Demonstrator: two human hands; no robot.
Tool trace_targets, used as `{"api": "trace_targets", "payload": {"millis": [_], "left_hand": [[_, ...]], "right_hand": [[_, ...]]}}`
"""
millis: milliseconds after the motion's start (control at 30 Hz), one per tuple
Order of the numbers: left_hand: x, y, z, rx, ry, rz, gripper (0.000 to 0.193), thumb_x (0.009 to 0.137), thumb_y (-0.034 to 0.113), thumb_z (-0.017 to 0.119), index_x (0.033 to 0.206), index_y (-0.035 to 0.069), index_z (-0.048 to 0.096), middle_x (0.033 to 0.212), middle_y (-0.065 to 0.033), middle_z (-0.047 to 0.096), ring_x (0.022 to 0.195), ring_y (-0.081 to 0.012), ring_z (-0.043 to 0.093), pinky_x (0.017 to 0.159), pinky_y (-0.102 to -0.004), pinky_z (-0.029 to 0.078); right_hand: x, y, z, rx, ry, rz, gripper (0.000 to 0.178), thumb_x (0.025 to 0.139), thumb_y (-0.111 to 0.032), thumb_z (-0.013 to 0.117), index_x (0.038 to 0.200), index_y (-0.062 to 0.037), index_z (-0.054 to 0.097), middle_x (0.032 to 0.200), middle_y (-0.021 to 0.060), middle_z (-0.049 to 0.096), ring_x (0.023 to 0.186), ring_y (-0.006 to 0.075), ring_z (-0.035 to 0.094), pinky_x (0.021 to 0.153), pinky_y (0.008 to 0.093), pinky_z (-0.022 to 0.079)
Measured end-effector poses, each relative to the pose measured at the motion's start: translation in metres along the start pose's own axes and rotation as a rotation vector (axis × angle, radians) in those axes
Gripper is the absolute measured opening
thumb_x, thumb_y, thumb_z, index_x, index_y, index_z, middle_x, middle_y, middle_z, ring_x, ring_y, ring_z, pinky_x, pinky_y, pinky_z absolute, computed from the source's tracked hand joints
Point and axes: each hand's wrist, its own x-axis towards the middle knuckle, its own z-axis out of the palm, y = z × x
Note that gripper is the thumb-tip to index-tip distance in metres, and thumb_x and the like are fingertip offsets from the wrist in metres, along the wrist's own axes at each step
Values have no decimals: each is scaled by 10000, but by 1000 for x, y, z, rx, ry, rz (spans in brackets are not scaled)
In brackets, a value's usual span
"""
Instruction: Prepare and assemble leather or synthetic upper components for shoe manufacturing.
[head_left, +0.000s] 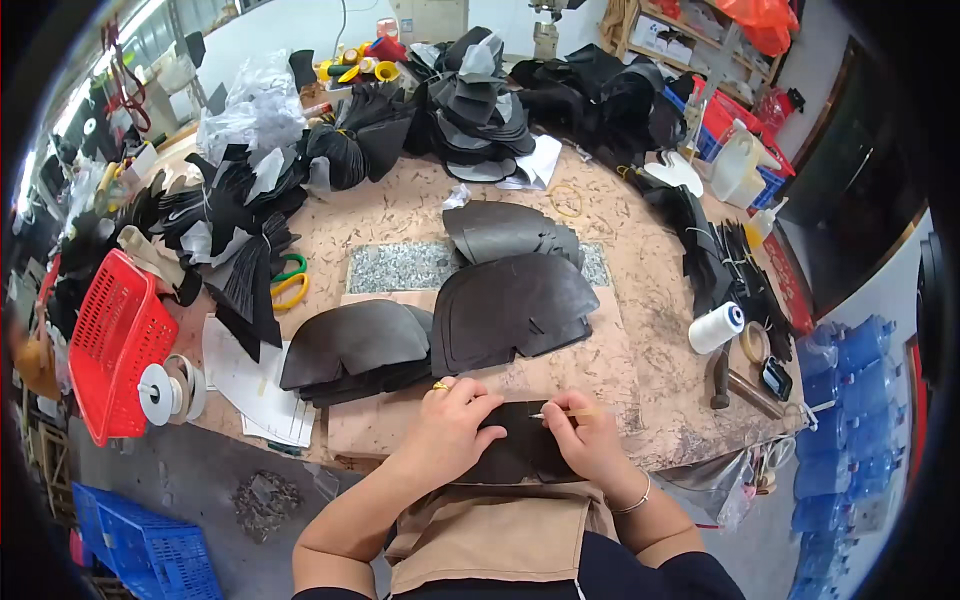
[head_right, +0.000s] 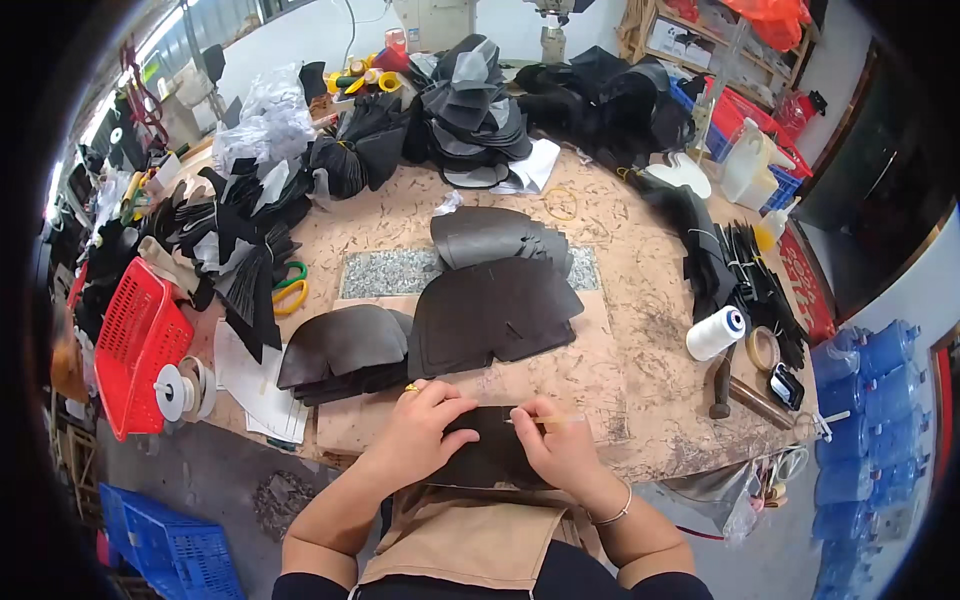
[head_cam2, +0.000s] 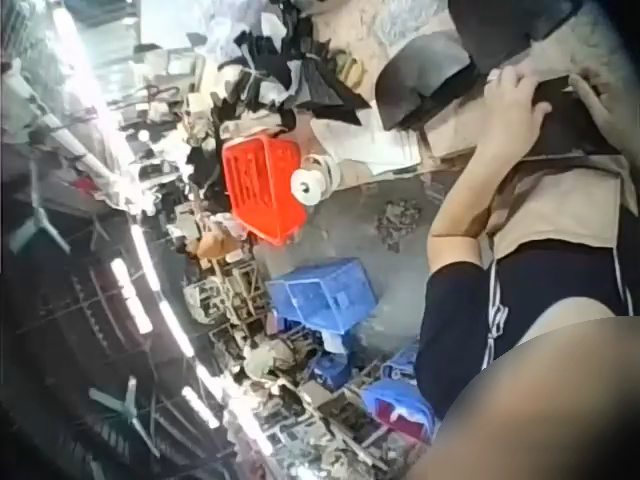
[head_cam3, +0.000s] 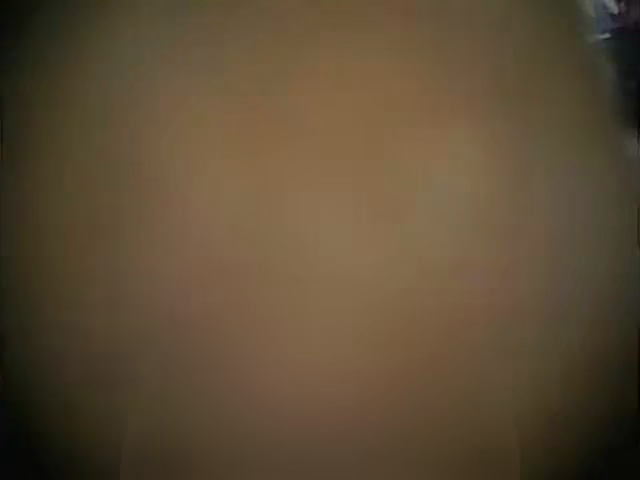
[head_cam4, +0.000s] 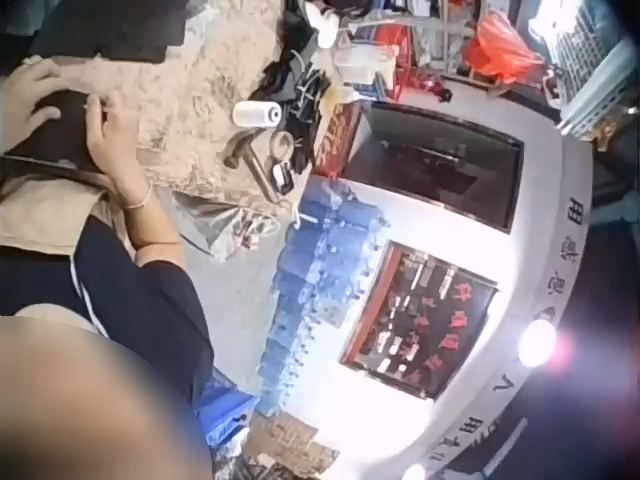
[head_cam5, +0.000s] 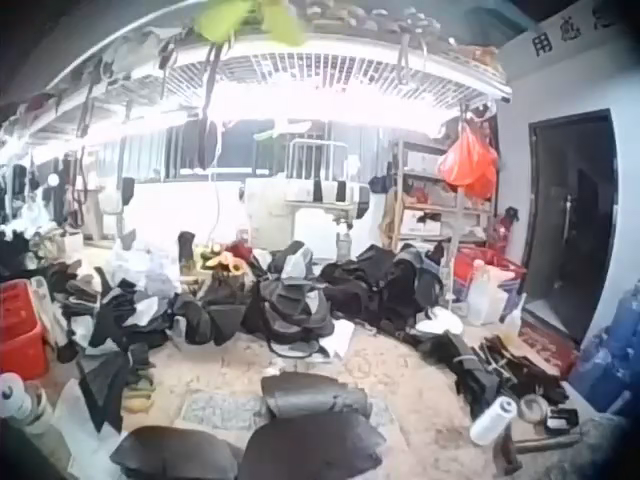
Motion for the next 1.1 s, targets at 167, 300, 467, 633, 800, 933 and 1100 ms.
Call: {"api": "trace_targets", "payload": {"millis": [167,300,467,633,800,933,1100], "left_hand": [[5,3,-1,-41,68,23,263,696,96,767,919,63,633,918,-79,590,888,-286,550,778,-392,454],[18,-3,-8,-227,74,65,199,740,53,729,895,49,605,868,-76,617,857,-262,572,775,-371,458],[83,-19,-40,-478,272,-233,179,806,33,673,968,15,600,922,-101,624,872,-230,597,787,-333,484],[77,-13,-33,-220,90,-30,248,791,97,679,1018,22,615,1013,-148,604,975,-337,576,841,-395,480],[16,6,-10,-57,-160,-1,371,728,206,757,1037,39,639,1025,-117,561,980,-313,554,850,-396,463],[5,7,-1,-76,-90,-31,410,701,192,779,1043,25,628,1033,-121,550,1015,-326,524,864,-411,450],[4,5,1,-89,-62,-29,429,682,175,791,1044,15,628,1026,-119,551,978,-319,525,853,-406,454]], "right_hand": [[-3,1,-14,242,112,0,128,928,-125,567,860,-22,601,705,75,621,632,145,594,576,280,470],[-1,-9,-38,424,443,-282,115,958,-83,481,870,-32,535,785,75,563,622,116,509,553,230,420],[-4,-11,-52,491,617,-453,152,980,-113,434,878,-30,511,806,89,537,611,120,460,523,228,382],[-6,-2,-24,138,90,-86,75,901,-91,602,874,-24,621,750,87,638,661,174,610,607,301,478],[6,-3,-3,-15,20,-38,126,886,-146,623,877,-21,630,753,138,635,681,298,618,636,367,479],[5,5,1,-8,26,-35,129,888,-149,621,876,-21,629,752,141,635,689,300,621,642,374,477],[8,-1,3,-79,36,-96,113,882,-135,629,870,-22,627,729,137,629,664,301,613,609,365,475]]}}
